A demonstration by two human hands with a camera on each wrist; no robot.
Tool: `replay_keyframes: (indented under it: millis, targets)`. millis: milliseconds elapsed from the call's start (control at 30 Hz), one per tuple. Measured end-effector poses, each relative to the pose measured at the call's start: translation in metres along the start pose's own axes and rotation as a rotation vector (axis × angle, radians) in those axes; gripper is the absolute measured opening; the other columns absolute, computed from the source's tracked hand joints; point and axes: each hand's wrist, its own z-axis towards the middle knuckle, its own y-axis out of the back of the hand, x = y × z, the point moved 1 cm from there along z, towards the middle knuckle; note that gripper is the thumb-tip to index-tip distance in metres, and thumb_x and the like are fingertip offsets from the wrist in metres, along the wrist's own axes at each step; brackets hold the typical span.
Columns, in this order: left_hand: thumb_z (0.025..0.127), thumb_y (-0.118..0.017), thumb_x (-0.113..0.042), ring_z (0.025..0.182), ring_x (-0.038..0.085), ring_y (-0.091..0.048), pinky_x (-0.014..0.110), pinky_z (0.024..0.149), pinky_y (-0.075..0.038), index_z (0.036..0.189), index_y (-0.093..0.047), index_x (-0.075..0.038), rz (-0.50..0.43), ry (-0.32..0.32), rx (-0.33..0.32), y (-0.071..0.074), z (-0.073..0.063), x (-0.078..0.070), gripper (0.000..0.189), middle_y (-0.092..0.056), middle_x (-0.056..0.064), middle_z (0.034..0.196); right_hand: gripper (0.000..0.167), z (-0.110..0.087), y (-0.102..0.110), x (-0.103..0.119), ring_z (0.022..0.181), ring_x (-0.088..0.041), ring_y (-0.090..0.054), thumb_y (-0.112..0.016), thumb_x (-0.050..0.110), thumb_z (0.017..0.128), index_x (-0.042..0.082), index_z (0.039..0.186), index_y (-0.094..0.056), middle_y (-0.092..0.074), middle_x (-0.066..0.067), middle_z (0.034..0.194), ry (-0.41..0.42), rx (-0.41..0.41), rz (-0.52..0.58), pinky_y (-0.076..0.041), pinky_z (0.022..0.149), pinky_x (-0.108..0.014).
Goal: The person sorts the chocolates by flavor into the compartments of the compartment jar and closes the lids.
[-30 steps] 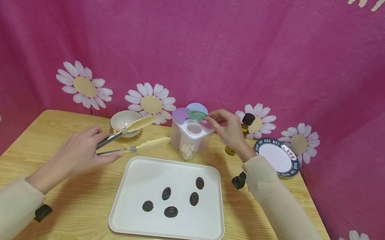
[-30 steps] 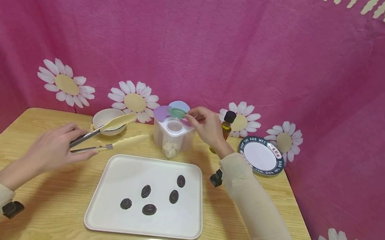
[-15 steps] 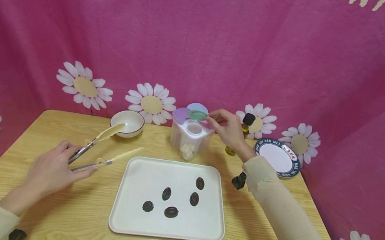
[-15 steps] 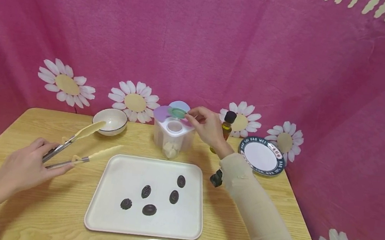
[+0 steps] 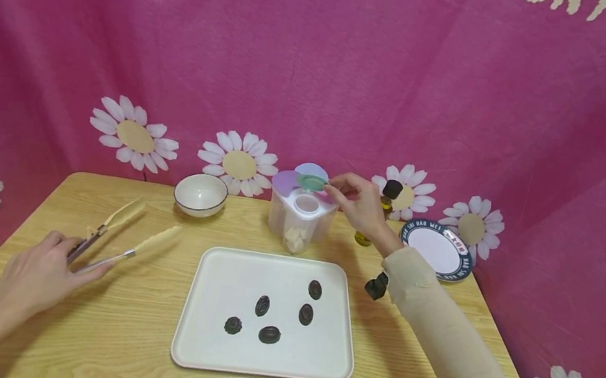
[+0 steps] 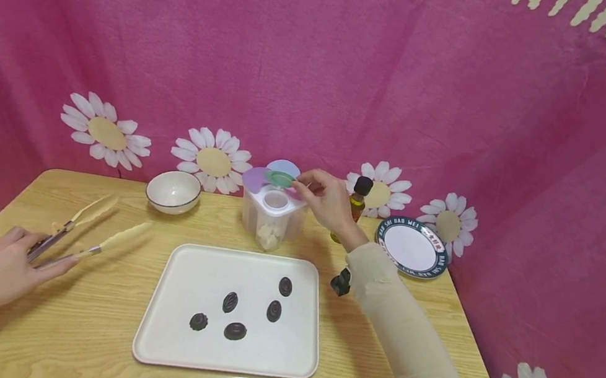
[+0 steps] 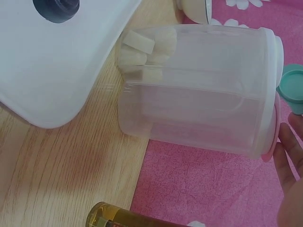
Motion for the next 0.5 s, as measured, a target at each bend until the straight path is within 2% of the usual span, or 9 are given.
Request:
replay_keyframes:
  millis: [100, 333, 500]
  targets:
    - [0.083, -0.076, -0.068, 0.075, 0.036, -0.062, 0.041, 0.053, -0.041, 0.116, -0.069, 0.002, 0.007, 0.005, 0.013, -0.003, -0.003, 0.003, 0.078, -0.063, 0.023, 0.104, 0.016, 0.0, 0.001, 0.0, 0.082, -0.023, -0.071, -0.078, 0.015, 0.096, 0.003, 0.107, -0.077, -0.079, -0.015, 0.095, 0.0, -0.002, 0.004, -0.053, 0.073, -0.016]
    - [0.083, -0.075, -0.069, 0.075, 0.04, -0.064, 0.047, 0.055, -0.044, 0.121, -0.067, 0.004, 0.018, 0.025, 0.041, -0.01, -0.01, 0.007, 0.083, -0.063, 0.024, 0.105, 0.015, 0.0, 0.0, -0.001, 0.083, -0.024, -0.071, -0.078, 0.013, 0.096, 0.003, 0.106, -0.077, -0.08, -0.015, 0.096, 0.01, 0.003, 0.002, -0.053, 0.073, -0.015]
    - [0.083, -0.075, -0.07, 0.07, 0.036, -0.062, 0.046, 0.055, -0.043, 0.114, -0.068, 0.004, 0.017, 0.032, 0.052, -0.012, -0.012, 0.008, 0.081, -0.062, 0.022, 0.1, 0.014, 0.0, 0.0, -0.001, 0.082, -0.024, -0.072, -0.078, 0.012, 0.095, 0.002, 0.105, -0.077, -0.08, -0.016, 0.096, 0.019, -0.004, 0.0, -0.053, 0.073, -0.015]
